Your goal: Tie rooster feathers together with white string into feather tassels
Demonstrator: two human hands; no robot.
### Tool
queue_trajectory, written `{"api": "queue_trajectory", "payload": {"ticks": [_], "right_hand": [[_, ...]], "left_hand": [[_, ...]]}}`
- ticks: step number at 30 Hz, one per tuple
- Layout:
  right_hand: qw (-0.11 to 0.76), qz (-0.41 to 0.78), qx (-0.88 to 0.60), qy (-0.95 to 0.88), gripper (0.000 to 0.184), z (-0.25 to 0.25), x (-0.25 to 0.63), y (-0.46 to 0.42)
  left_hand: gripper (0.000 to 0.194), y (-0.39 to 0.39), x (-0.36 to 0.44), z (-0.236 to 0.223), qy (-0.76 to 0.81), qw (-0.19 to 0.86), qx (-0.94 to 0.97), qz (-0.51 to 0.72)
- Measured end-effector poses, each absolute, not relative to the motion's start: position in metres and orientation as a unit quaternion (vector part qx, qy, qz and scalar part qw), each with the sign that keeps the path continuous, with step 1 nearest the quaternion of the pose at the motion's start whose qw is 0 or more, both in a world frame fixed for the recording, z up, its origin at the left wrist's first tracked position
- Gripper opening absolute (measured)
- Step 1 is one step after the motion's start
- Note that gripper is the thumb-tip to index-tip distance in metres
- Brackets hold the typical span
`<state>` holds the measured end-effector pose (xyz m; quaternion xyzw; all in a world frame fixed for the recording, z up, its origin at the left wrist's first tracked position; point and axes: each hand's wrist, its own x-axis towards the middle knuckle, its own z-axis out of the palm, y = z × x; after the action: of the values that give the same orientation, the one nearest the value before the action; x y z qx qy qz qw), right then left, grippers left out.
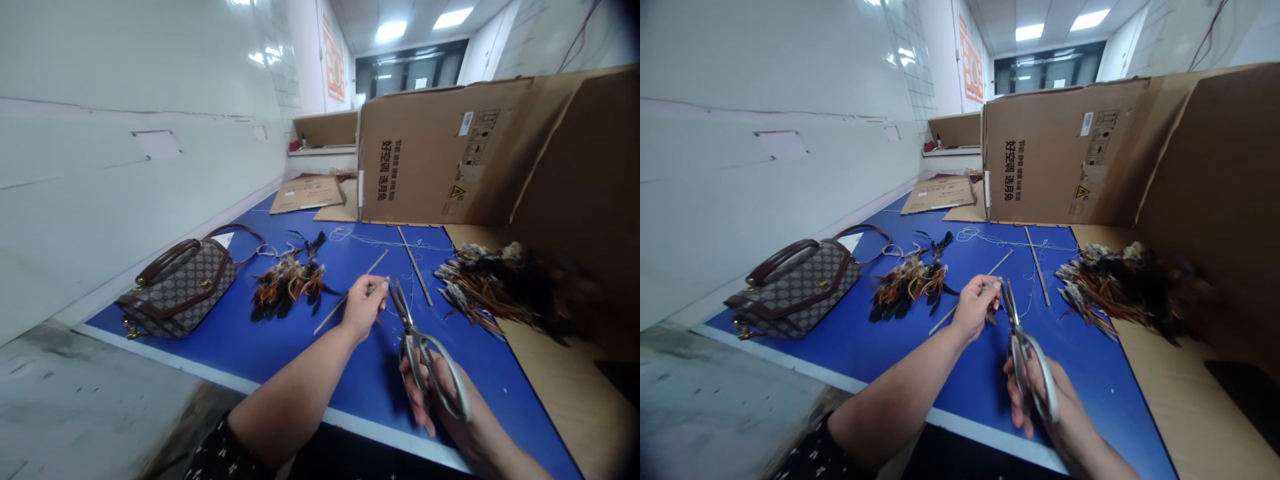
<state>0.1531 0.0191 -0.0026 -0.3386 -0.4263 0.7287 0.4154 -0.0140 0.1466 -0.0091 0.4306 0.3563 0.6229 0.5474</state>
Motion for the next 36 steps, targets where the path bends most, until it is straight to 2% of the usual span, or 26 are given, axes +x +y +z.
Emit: {"api": "queue_trajectory", "payload": {"ticks": [10,27,36], "right_hand": [[0.421,0.746,-0.306,-0.415,0.055,-0.003,0.147,0.023],[0.436,0.738,-0.314,-0.407,0.053,-0.01,0.148,0.023],[0.445,0.77,-0.284,-0.358,0.061,-0.008,0.144,0.019]], "left_hand": [[0.035,0.131,-0.012,0.004,0.285,0.641,0.436,0.564],[0.027,0.131,-0.012,-0.003,0.268,0.627,0.473,0.558],[0.026,0.131,-0.011,-0.006,0.243,0.639,0.464,0.563]]}}
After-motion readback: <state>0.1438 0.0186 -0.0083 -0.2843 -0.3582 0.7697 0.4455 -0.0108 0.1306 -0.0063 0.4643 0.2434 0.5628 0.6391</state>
